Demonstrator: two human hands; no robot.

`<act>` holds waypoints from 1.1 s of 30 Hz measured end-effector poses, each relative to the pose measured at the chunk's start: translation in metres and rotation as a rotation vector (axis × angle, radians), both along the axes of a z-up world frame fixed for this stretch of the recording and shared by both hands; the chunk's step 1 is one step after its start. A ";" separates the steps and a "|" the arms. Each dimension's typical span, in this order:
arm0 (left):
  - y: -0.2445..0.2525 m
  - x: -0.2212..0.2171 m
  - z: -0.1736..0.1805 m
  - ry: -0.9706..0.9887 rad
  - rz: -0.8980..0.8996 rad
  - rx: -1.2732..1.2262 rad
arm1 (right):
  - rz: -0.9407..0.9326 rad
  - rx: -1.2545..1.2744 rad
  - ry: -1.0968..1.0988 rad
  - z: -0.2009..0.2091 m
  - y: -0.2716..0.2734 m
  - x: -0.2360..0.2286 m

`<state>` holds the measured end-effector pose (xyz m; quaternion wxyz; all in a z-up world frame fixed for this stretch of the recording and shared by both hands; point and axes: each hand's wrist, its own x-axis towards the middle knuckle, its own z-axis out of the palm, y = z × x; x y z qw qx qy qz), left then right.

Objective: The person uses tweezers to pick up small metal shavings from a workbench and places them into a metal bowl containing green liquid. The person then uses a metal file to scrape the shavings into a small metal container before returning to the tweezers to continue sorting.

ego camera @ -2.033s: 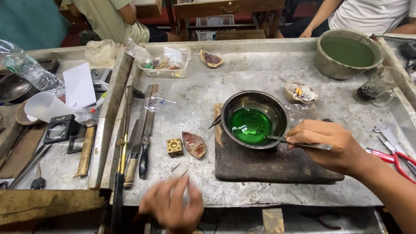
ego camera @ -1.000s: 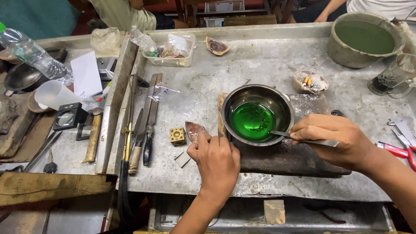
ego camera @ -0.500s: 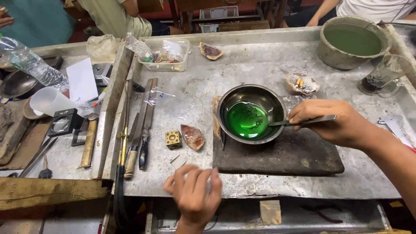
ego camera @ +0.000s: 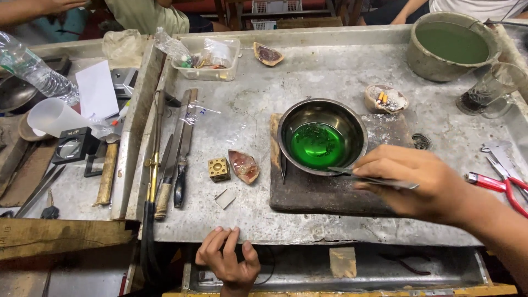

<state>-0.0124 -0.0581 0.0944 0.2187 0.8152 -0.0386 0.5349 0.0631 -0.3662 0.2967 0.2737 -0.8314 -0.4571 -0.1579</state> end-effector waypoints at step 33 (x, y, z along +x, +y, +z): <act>0.024 0.003 -0.052 -0.056 -0.051 0.145 | -0.122 0.119 0.038 -0.010 -0.015 0.020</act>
